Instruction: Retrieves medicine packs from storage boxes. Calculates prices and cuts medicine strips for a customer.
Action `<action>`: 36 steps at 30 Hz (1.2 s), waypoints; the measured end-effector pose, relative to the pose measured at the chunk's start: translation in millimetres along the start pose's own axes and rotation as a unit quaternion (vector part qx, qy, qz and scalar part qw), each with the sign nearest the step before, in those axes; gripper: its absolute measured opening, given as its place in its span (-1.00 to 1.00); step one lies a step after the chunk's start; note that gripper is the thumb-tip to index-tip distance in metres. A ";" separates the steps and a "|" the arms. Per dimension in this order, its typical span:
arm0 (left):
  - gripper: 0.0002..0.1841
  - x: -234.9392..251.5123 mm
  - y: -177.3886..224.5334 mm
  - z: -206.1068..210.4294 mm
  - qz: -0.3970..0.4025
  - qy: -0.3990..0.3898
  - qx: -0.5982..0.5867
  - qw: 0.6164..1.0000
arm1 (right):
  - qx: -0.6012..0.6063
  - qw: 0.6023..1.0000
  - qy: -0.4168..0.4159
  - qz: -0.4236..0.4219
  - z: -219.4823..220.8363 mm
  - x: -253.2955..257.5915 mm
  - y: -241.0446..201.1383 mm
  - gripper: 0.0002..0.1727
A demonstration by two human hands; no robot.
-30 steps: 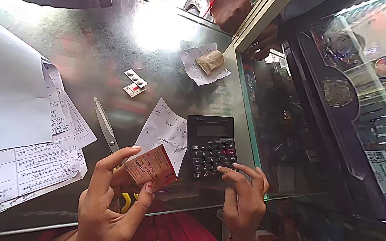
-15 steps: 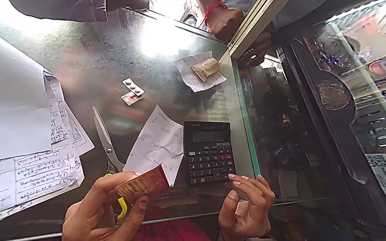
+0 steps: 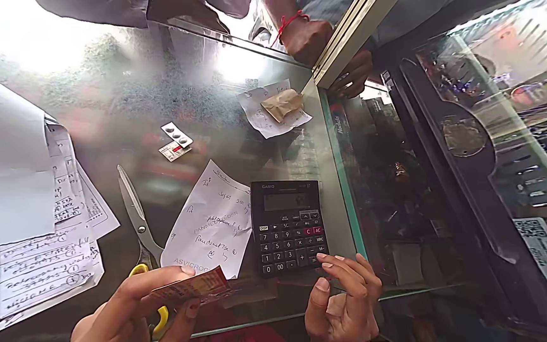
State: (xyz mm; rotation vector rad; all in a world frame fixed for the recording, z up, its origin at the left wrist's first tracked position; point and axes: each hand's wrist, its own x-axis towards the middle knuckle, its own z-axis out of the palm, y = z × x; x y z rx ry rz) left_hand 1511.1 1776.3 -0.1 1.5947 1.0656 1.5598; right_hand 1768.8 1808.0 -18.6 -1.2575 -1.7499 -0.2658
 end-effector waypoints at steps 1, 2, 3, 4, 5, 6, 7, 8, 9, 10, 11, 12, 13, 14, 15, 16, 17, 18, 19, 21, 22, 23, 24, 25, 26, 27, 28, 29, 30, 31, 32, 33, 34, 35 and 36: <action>-0.64 -0.3 -0.2 0.0 -0.001 0.000 -0.002 1.000 | -0.002 1.000 0.004 0.012 -0.2 1.1 0.3 -0.72; -0.63 -0.6 -0.3 0.1 -0.001 -0.001 -0.002 1.000 | -0.006 1.000 0.004 0.027 -0.6 2.6 0.9 -0.70; -0.62 -1.0 -0.2 0.3 -0.003 0.000 0.001 1.000 | -0.015 0.999 -0.004 0.040 -1.8 4.3 1.5 -0.65; -0.62 -1.0 0.1 0.7 -0.004 0.001 0.003 1.000 | -0.024 0.998 -0.018 0.047 -3.6 6.1 2.2 -0.59; -0.63 -0.6 0.4 1.0 -0.005 0.002 0.003 1.000 | -0.030 0.998 -0.034 0.051 -6.1 8.1 3.3 -0.55; -0.63 -0.3 0.7 1.1 -0.006 0.000 0.001 1.000 | -0.030 0.997 -0.047 0.055 -8.8 9.9 4.6 -0.53; -0.63 -0.5 0.6 0.8 -0.009 -0.001 -0.003 1.000 | -0.021 0.996 -0.059 0.060 -11.5 11.1 6.0 -0.54; -0.63 -0.8 0.3 0.6 -0.011 0.000 -0.005 1.000 | -0.004 0.996 -0.070 0.058 -13.2 11.9 6.8 -0.57; -0.64 -1.1 0.0 0.8 -0.011 0.001 -0.006 1.000 | 0.017 0.995 -0.081 0.047 -13.3 11.9 5.9 -0.60; -0.65 -1.4 0.2 1.2 -0.010 0.003 -0.007 1.000 | 0.035 0.995 -0.093 0.033 -11.8 11.2 2.3 -0.63; -0.65 -1.5 0.5 1.7 -0.007 0.007 -0.008 1.000 | 0.050 0.993 -0.106 0.016 -9.2 10.9 -2.8 -0.66; -0.65 -1.4 0.4 2.4 -0.004 0.011 -0.009 1.000 | 0.061 0.991 -0.117 0.002 -6.4 11.1 -7.4 -0.69; -0.65 -1.5 0.3 2.9 -0.001 0.016 -0.011 1.000 | 0.065 0.991 -0.118 -0.007 -4.1 12.3 -10.2 -0.71; -0.66 -1.8 0.0 3.3 -0.001 0.022 -0.011 1.000 | 0.059 0.992 -0.112 -0.006 -3.4 14.7 -10.5 -0.70; -0.66 -2.0 -0.3 3.3 0.000 0.025 -0.009 1.000 | 0.043 0.994 -0.099 0.004 -4.4 17.9 -7.6 -0.67; -0.67 -1.9 -0.5 3.3 0.000 0.026 -0.008 1.000 | 0.026 0.996 -0.087 0.020 -6.6 21.0 -2.2 -0.63; -0.67 -2.0 -1.0 3.3 0.000 0.026 -0.010 1.000 | 0.009 0.996 -0.076 0.036 -8.2 23.4 4.3 -0.61; -0.67 -2.1 -1.4 3.4 0.000 0.025 -0.014 1.000 | -0.009 0.996 -0.071 0.049 -9.0 24.2 9.9 -0.62; -0.67 -2.1 -1.9 3.7 0.001 0.024 -0.018 1.000 | -0.024 0.995 -0.074 0.058 -8.7 23.5 14.1 -0.64; -0.67 -2.3 -2.1 4.0 0.001 0.022 -0.020 1.000 | -0.050 0.993 -0.086 0.065 -3.6 20.3 15.8 -0.63; -0.67 -2.5 -2.2 4.1 0.003 0.022 -0.020 1.000 | -0.064 0.991 -0.091 0.069 -1.4 19.3 13.9 -0.63; -0.67 -2.8 -2.5 4.2 0.006 0.022 -0.019 1.000 | -0.071 0.990 -0.095 0.072 -1.6 19.2 12.2 -0.64; -0.67 -2.9 -2.5 3.9 0.007 0.023 -0.019 1.000 | -0.068 0.990 -0.097 0.077 -2.4 19.4 11.4 -0.65; -0.66 -2.7 -2.6 3.5 0.007 0.023 -0.019 1.000 | -0.062 0.990 -0.098 0.082 -2.9 19.8 11.5 -0.66; -0.66 -2.5 -2.9 3.4 0.008 0.024 -0.017 1.000 | -0.059 0.990 -0.099 0.084 -2.7 20.4 11.7 -0.66; -0.66 -2.6 -3.1 3.9 0.007 0.027 -0.012 1.000 | -0.062 0.989 -0.105 0.085 -2.4 21.0 10.9 -0.65; -0.67 -2.7 -2.8 4.6 0.005 0.033 -0.004 0.999 | -0.066 0.988 -0.110 0.084 -2.5 21.6 9.9 -0.64; -0.68 -3.1 -1.8 5.4 -0.001 0.036 0.005 0.999 | -0.063 0.988 -0.113 0.084 -3.5 21.9 9.1 -0.63; -0.68 -3.5 -0.7 6.0 -0.009 0.041 0.009 0.999 | -0.052 0.989 -0.109 0.083 -4.6 21.5 8.9 -0.63; -0.66 -3.4 0.1 6.2 -0.018 0.044 0.010 0.999 | -0.036 0.991 -0.101 0.080 -5.5 20.4 8.9 -0.64; -0.62 -3.0 0.8 6.3 -0.030 0.046 0.007 0.998 | -0.013 0.993 -0.091 0.069 -6.4 18.6 8.2 -0.67; -0.55 -2.6 1.2 6.7 -0.043 0.047 0.002 0.998 | 0.015 0.995 -0.087 0.053 -7.3 16.5 6.3 -0.70; -0.50 -2.7 0.8 7.1 -0.052 0.048 -0.007 0.997 | 0.041 0.994 -0.093 0.037 -8.4 13.9 2.4 -0.74; -0.48 -3.0 -0.1 7.2 -0.056 0.048 -0.015 0.997 | 0.063 0.993 -0.102 0.021 -8.2 11.4 -3.1 -0.74; -0.47 -3.3 -1.2 7.1 -0.057 0.049 -0.021 0.997 | 0.082 0.990 -0.113 0.005 -6.8 9.1 -8.6 -0.73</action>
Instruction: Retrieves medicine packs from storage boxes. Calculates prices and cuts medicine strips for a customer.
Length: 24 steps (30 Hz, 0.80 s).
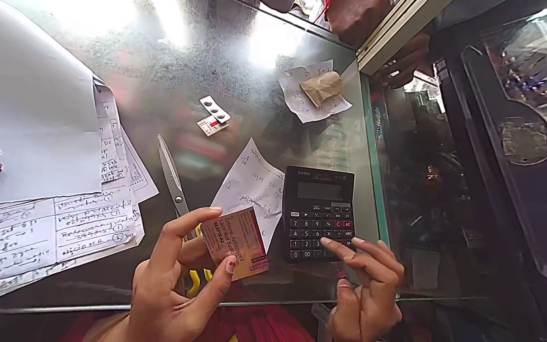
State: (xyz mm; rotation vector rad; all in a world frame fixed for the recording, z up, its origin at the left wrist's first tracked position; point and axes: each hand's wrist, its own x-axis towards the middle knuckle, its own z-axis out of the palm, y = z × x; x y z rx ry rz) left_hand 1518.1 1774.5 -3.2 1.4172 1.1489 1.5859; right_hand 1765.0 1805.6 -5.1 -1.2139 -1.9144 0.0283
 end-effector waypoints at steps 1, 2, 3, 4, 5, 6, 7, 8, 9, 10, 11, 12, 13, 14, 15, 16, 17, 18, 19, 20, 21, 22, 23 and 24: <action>-0.47 0.0 -0.7 -0.2 -0.001 0.001 -0.004 1.000 | 0.008 1.000 -0.008 -0.012 3.7 -0.8 -4.2 -0.72; -0.48 -0.1 -1.1 -0.1 -0.003 0.002 -0.008 1.000 | 0.008 1.000 -0.015 -0.020 6.5 -1.1 -6.7 -0.72; -0.49 -0.1 -1.4 0.1 -0.003 0.003 -0.010 1.000 | 0.008 1.000 -0.017 -0.023 8.6 -1.1 -7.4 -0.73; -0.50 -0.3 -1.5 0.1 -0.003 0.003 -0.010 1.000 | 0.007 1.000 -0.018 -0.024 9.9 -0.8 -7.1 -0.73; -0.51 -0.4 -1.3 -0.1 -0.002 0.004 -0.007 1.000 | 0.006 1.000 -0.018 -0.022 10.7 -0.2 -6.6 -0.74; -0.51 -0.2 -1.3 -0.4 -0.001 0.001 -0.004 1.000 | 0.005 1.000 -0.016 -0.020 11.4 0.8 -6.3 -0.74; -0.51 -0.1 -1.1 -0.6 -0.001 -0.001 -0.003 1.000 | 0.007 1.000 -0.014 -0.020 11.9 1.6 -6.3 -0.75; -0.50 -0.1 -1.1 -0.4 -0.001 -0.002 -0.003 1.000 | 0.010 1.000 -0.010 -0.020 12.9 1.9 -6.7 -0.76; -0.50 -0.2 -1.3 -0.3 -0.002 -0.002 -0.002 1.000 | 0.013 1.000 -0.005 -0.020 14.4 2.3 -7.4 -0.77; -0.49 0.0 -1.5 -0.2 -0.003 -0.002 -0.001 1.000 | 0.016 1.000 0.002 -0.022 16.2 2.6 -8.0 -0.77; -0.49 0.1 -1.5 -0.1 -0.005 -0.002 -0.002 1.000 | 0.016 1.000 0.006 -0.023 17.7 2.8 -8.6 -0.77; -0.49 0.2 -1.2 0.0 -0.008 0.000 -0.001 1.000 | 0.013 1.000 0.005 -0.023 19.0 2.9 -8.9 -0.77; -0.48 0.4 -0.8 0.4 -0.011 0.002 0.001 1.000 | 0.010 1.000 0.000 -0.022 19.8 2.7 -8.9 -0.76; -0.49 0.8 -0.6 0.8 -0.011 0.004 0.002 1.000 | 0.008 1.000 -0.006 -0.020 20.0 2.5 -8.9 -0.75; -0.48 1.0 -0.7 0.5 -0.011 0.004 0.004 1.000 | 0.011 1.000 -0.011 -0.020 20.2 2.3 -8.7 -0.74; -0.47 1.0 -1.0 -0.2 -0.009 0.001 0.005 1.000 | 0.013 1.000 -0.012 -0.020 20.2 1.8 -8.4 -0.74; -0.45 1.0 -1.1 -0.6 -0.009 -0.001 0.005 1.000 | 0.015 1.000 -0.013 -0.022 20.0 1.3 -7.9 -0.73; -0.43 1.0 -1.2 -1.2 -0.010 -0.004 0.003 1.000 | 0.017 0.999 -0.013 -0.025 20.3 1.1 -7.5 -0.74; -0.43 1.1 -1.5 -1.8 -0.010 -0.006 0.001 1.000 | 0.019 0.999 -0.013 -0.028 20.6 1.4 -7.3 -0.74; -0.42 1.1 -1.8 -2.4 -0.008 -0.009 -0.002 1.000 | 0.018 0.999 -0.017 -0.033 21.0 1.8 -7.7 -0.75; -0.42 1.3 -1.9 -2.6 -0.005 -0.011 -0.001 1.000 | 0.010 0.999 -0.026 -0.037 21.4 2.4 -8.7 -0.74; -0.43 1.5 -2.0 -2.3 -0.003 -0.013 -0.002 1.000 | -0.001 0.998 -0.044 -0.041 21.2 3.1 -9.9 -0.70; -0.43 1.4 -2.2 -1.7 -0.002 -0.013 -0.004 1.000 | -0.012 0.997 -0.064 -0.044 20.9 3.8 -10.9 -0.66; -0.44 1.1 -2.3 -1.3 -0.002 -0.012 -0.003 1.000 | -0.025 0.995 -0.081 -0.044 20.1 4.9 -12.6 -0.66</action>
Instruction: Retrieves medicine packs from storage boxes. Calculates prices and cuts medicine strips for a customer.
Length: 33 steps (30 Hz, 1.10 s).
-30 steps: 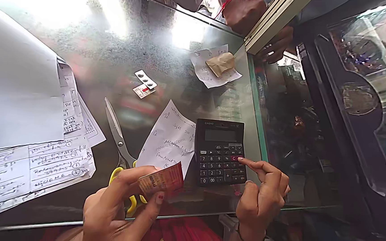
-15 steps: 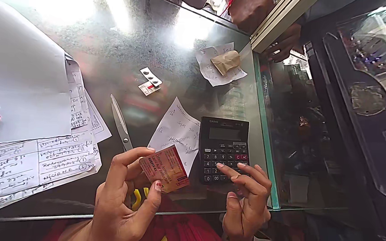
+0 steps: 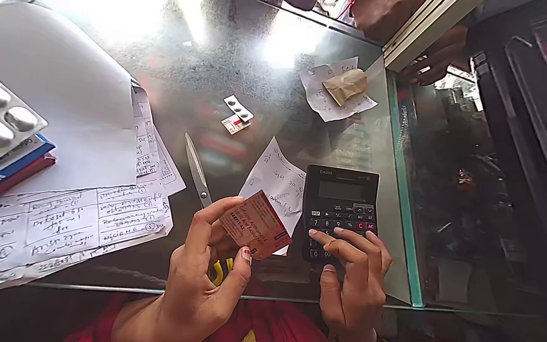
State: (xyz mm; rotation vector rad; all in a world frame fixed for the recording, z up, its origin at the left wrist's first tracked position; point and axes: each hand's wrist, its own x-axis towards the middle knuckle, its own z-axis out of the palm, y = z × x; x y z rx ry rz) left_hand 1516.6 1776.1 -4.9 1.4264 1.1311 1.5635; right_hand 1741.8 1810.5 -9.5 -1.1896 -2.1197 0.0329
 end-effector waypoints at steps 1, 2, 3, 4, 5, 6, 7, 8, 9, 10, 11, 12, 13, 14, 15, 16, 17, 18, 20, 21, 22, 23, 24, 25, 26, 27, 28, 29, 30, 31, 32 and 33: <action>-0.44 -0.2 0.0 0.4 -0.001 0.002 0.002 1.000 | -0.001 1.000 -0.005 0.001 -2.0 0.8 -0.2 -0.66; -0.44 -0.4 0.2 0.6 -0.003 0.003 0.003 1.000 | 0.005 1.000 0.003 0.004 -4.0 0.9 0.7 -0.65; -0.44 -0.3 0.4 0.4 -0.005 0.003 0.004 1.000 | 0.012 1.000 0.022 0.010 -5.8 0.1 2.2 -0.64; -0.44 0.2 0.4 0.3 -0.006 0.005 0.003 1.000 | 0.011 0.999 0.045 0.017 -7.5 -0.9 3.7 -0.65; -0.45 0.4 0.4 0.4 -0.008 0.008 0.003 1.000 | -0.002 0.998 0.060 0.023 -9.9 -2.0 4.7 -0.66; -0.45 0.0 0.6 0.8 -0.010 0.010 0.003 1.000 | -0.017 0.998 0.061 0.028 -11.8 -3.3 5.1 -0.64; -0.44 -0.5 0.7 1.1 -0.012 0.011 0.001 1.000 | -0.026 0.998 0.053 0.031 -12.3 -4.3 5.0 -0.63; -0.44 -0.6 0.9 1.3 -0.013 0.011 0.001 1.000 | -0.034 0.998 0.046 0.033 -11.8 -4.8 4.6 -0.64; -0.44 -0.4 0.9 1.4 -0.014 0.010 0.003 1.000 | -0.037 0.998 0.045 0.036 -11.9 -4.5 4.4 -0.64; -0.44 -0.4 0.8 1.3 -0.015 0.010 0.005 1.000 | -0.035 0.997 0.048 0.039 -11.7 -3.6 4.8 -0.64; -0.44 -0.8 1.1 1.1 -0.017 0.010 0.007 1.000 | -0.035 0.997 0.051 0.042 -11.3 -3.2 5.0 -0.64; -0.44 -0.6 1.0 1.0 -0.017 0.011 0.009 1.000 | -0.039 0.997 0.049 0.046 -10.2 -2.1 5.5 -0.63; -0.43 -0.6 0.5 1.1 -0.016 0.011 0.011 1.000 | -0.043 0.997 0.045 0.047 -8.7 -0.7 5.7 -0.62; -0.43 -0.7 0.2 1.1 -0.016 0.008 0.012 1.000 | -0.049 0.997 0.034 0.049 -8.0 0.5 5.1 -0.63; -0.43 -0.7 -0.1 1.0 -0.016 0.006 0.010 1.000 | -0.048 0.997 0.029 0.051 -8.3 1.4 5.0 -0.63; -0.43 -0.9 0.0 1.1 -0.015 0.005 0.010 1.000 | -0.037 0.997 0.030 0.053 -9.3 2.0 6.0 -0.64; -0.43 -1.1 0.4 0.9 -0.015 0.004 0.011 1.000 | -0.020 0.997 0.038 0.061 -10.2 1.4 7.9 -0.65; -0.43 -0.7 0.6 0.7 -0.015 0.004 0.011 1.000 | -0.003 0.996 0.056 0.069 -11.4 0.6 11.3 -0.67; -0.42 -0.3 1.2 1.1 -0.017 0.008 0.011 1.000 | -0.001 0.992 0.092 0.090 -17.8 0.0 19.1 -0.67; -0.42 -0.8 1.6 1.4 -0.020 0.010 0.010 1.000 | -0.010 0.989 0.107 0.101 -21.2 -0.1 22.4 -0.65; -0.42 -1.4 2.2 1.4 -0.023 0.010 0.010 1.000 | -0.021 0.986 0.122 0.112 -23.0 -0.6 25.3 -0.63; -0.42 -1.5 2.7 1.3 -0.025 0.008 0.010 1.000 | -0.029 0.983 0.136 0.121 -23.2 -1.2 28.2 -0.65; -0.42 -1.1 3.0 1.4 -0.024 0.008 0.011 1.000 | -0.037 0.980 0.150 0.128 -22.4 -1.7 30.8 -0.69; -0.42 -0.8 3.3 1.3 -0.025 0.007 0.011 1.000 | -0.046 0.976 0.164 0.134 -21.4 -2.5 32.5 -0.75; -0.43 -0.8 3.7 1.2 -0.026 0.007 0.014 1.000 | -0.053 0.973 0.178 0.136 -20.3 -3.5 32.9 -0.77; -0.43 -1.0 3.7 1.1 -0.027 0.008 0.018 0.999 | -0.057 0.971 0.189 0.133 -19.4 -4.3 33.0 -0.77; -0.43 -1.2 3.7 1.1 -0.027 0.007 0.021 0.999 | -0.060 0.972 0.189 0.130 -19.0 -5.4 32.9 -0.75; -0.43 -1.5 3.8 1.2 -0.027 0.007 0.023 0.999 | -0.061 0.973 0.185 0.125 -18.9 -6.3 33.0 -0.72; -0.43 -1.7 3.9 1.3 -0.027 0.007 0.024 0.999 | -0.060 0.975 0.180 0.118 -18.8 -7.0 33.0 -0.66; -0.43 -1.6 3.7 1.5 -0.026 0.009 0.023 0.999 | -0.056 0.977 0.172 0.110 -19.1 -7.4 32.9 -0.60; -0.43 -1.4 3.6 1.6 -0.026 0.010 0.021 0.999 | -0.055 0.980 0.164 0.104 -19.4 -8.0 33.2 -0.56; -0.44 -1.4 3.6 1.7 -0.027 0.010 0.016 0.999 | -0.054 0.981 0.158 0.102 -19.7 -9.3 33.5 -0.55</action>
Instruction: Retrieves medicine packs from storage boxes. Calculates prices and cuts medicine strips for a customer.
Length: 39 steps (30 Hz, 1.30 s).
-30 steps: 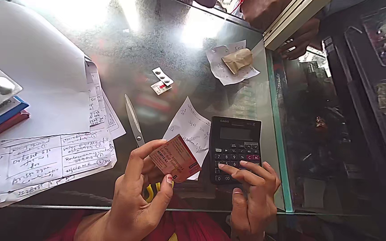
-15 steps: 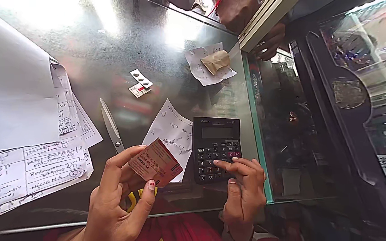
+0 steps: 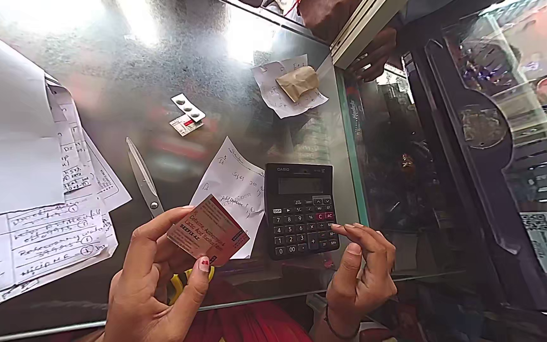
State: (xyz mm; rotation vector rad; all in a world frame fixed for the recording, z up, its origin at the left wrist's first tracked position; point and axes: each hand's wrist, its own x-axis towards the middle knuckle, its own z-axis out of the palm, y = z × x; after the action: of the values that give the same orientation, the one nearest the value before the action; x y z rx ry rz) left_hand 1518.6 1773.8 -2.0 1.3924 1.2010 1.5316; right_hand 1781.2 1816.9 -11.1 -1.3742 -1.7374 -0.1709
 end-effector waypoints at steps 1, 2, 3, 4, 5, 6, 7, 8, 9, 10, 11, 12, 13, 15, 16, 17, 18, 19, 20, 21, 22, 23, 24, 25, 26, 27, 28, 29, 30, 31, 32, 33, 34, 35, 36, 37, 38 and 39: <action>-0.44 0.1 0.0 -0.1 -0.001 -0.001 -0.002 1.000 | 0.004 1.000 -0.002 0.000 -0.3 -1.2 0.6 -0.56; -0.44 0.1 0.0 -0.3 -0.001 -0.002 -0.002 1.000 | 0.009 1.000 -0.004 0.000 -0.3 -1.9 1.1 -0.59; -0.44 0.2 -0.1 -0.3 -0.001 -0.002 -0.002 1.000 | 0.011 1.000 -0.009 0.000 -0.3 -2.2 1.4 -0.61; -0.44 0.2 0.0 -0.1 0.000 -0.002 -0.001 1.000 | 0.012 1.000 -0.010 -0.002 -0.2 -2.2 1.7 -0.62; -0.44 0.3 0.2 0.2 0.000 -0.001 0.002 1.000 | 0.011 1.000 -0.009 -0.004 0.1 -2.3 1.8 -0.62; -0.44 0.6 0.1 0.3 0.002 -0.002 0.002 1.000 | 0.008 1.000 -0.009 -0.006 0.3 -2.4 1.4 -0.62; -0.43 0.7 -0.3 0.1 0.003 -0.003 0.001 1.000 | 0.001 1.000 -0.016 -0.007 0.1 -2.6 0.7 -0.61; -0.43 0.8 -0.8 -0.3 0.006 -0.004 0.000 1.000 | -0.011 0.999 -0.030 -0.007 -0.2 -2.5 -0.1 -0.60; -0.43 0.8 -1.4 -0.5 0.008 -0.005 -0.001 1.000 | -0.024 0.998 -0.049 -0.005 -0.6 -2.0 -1.0 -0.59; -0.42 0.8 -2.2 -0.3 0.011 -0.003 0.001 1.000 | -0.039 0.997 -0.068 -0.004 -1.3 -0.5 -1.9 -0.58; -0.42 0.5 -2.7 -0.3 0.012 -0.002 0.003 1.000 | -0.049 0.995 -0.084 -0.003 -3.4 1.4 -3.1 -0.57; -0.42 0.2 -3.0 -0.4 0.013 -0.002 0.004 1.000 | -0.054 0.994 -0.094 -0.007 -5.5 3.4 -3.6 -0.56; -0.42 -0.2 -3.0 -0.7 0.015 -0.002 0.006 1.000 | -0.050 0.994 -0.096 -0.012 -6.6 4.1 -3.6 -0.54; -0.42 0.4 -3.1 -1.1 0.016 -0.003 0.005 1.000 | -0.012 0.996 -0.082 -0.031 -6.0 2.4 -4.9 -0.54; -0.42 1.3 -3.2 -0.6 0.016 -0.001 0.003 1.000 | 0.012 0.996 -0.080 -0.046 -6.1 0.9 -7.9 -0.55; -0.42 1.2 -3.2 -0.2 0.015 -0.001 0.000 1.000 | 0.037 0.994 -0.081 -0.062 -6.0 -1.4 -13.4 -0.55; -0.42 0.5 -3.1 -0.1 0.013 -0.002 -0.003 1.000 | 0.057 0.991 -0.088 -0.078 -5.2 -4.4 -20.3 -0.54; -0.42 0.2 -3.2 -0.5 0.014 -0.004 -0.002 1.000 | 0.070 0.988 -0.101 -0.091 -2.9 -7.6 -26.7 -0.54; -0.43 0.7 -3.4 -0.9 0.016 -0.006 -0.002 1.000 | 0.069 0.986 -0.115 -0.100 0.8 -9.7 -31.3 -0.54; -0.43 1.2 -3.5 -1.0 0.019 -0.006 0.001 1.000 | 0.066 0.984 -0.129 -0.105 4.6 -10.7 -33.8 -0.53; -0.43 1.2 -3.6 -1.1 0.020 -0.007 0.002 1.000 | 0.060 0.982 -0.143 -0.106 6.5 -10.9 -35.0 -0.54; -0.43 1.0 -3.6 -0.9 0.021 -0.007 0.002 1.000 | 0.059 0.982 -0.146 -0.105 6.0 -10.0 -35.3 -0.54; -0.43 0.5 -3.7 -0.7 0.020 -0.007 0.001 1.000 | 0.063 0.982 -0.142 -0.105 3.8 -9.0 -35.6 -0.52; -0.43 0.1 -3.8 -1.0 0.018 -0.007 0.000 1.000 | 0.067 0.983 -0.133 -0.104 1.3 -9.6 -36.6 -0.50; -0.43 0.6 -3.9 -1.1 0.017 -0.008 0.001 1.000 | 0.070 0.984 -0.125 -0.103 -0.8 -10.5 -37.6 -0.49; -0.42 0.7 -4.1 -0.7 0.017 -0.007 0.002 1.000 | 0.065 0.985 -0.122 -0.106 -2.2 -12.2 -38.0 -0.49; -0.42 0.4 -4.0 -0.7 0.014 -0.006 0.003 1.000 | 0.063 0.984 -0.124 -0.108 -2.2 -14.9 -38.0 -0.48; -0.43 0.3 -3.8 -0.8 0.012 -0.006 0.006 1.000 | 0.060 0.984 -0.131 -0.108 -1.4 -17.3 -37.3 -0.48; -0.43 0.0 -3.4 -0.9 0.009 -0.007 0.008 1.000 | 0.061 0.984 -0.132 -0.105 -1.6 -19.0 -36.4 -0.49; -0.43 -0.2 -3.1 -0.6 0.008 -0.007 0.007 1.000 | 0.062 0.986 -0.122 -0.099 -3.4 -18.8 -35.2 -0.48; -0.43 -0.2 -2.7 -0.3 0.008 -0.006 0.006 1.000 | 0.061 0.989 -0.104 -0.087 -6.3 -18.0 -33.8 -0.46; -0.43 0.0 -2.4 -0.1 0.009 -0.006 0.005 1.000 | 0.055 0.992 -0.081 -0.073 -9.8 -16.6 -31.7 -0.46; -0.43 0.4 -2.7 -0.1 0.010 -0.007 0.002 1.000 | 0.040 0.996 -0.061 -0.059 -12.7 -14.6 -29.0 -0.46; -0.43 0.4 -3.1 -0.2 0.012 -0.009 -0.002 1.000 | 0.013 0.998 -0.049 -0.044 -14.2 -13.0 -26.0 -0.45; -0.43 0.4 -3.5 -0.5 0.013 -0.011 -0.005 1.000 | -0.012 0.998 -0.052 -0.030 -14.2 -12.0 -23.1 -0.41; -0.43 0.4 -3.9 -0.7 0.016 -0.013 -0.006 1.000 | -0.028 0.997 -0.069 -0.021 -13.3 -11.1 -20.8 -0.39; -0.43 0.5 -3.9 -1.0 0.017 -0.017 -0.005 1.000 | -0.036 0.995 -0.087 -0.016 -13.7 -10.3 -19.9 -0.44; -0.44 0.7 -3.7 -1.0 0.019 -0.018 -0.004 1.000 | -0.033 0.995 -0.090 -0.020 -15.7 -8.7 -19.1 -0.46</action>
State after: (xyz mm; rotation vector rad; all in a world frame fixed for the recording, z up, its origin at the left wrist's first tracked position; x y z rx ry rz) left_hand 1517.2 1775.3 -5.3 1.4390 1.1514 1.5287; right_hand 1773.7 1794.3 -0.3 -1.4403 -1.9247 -0.1298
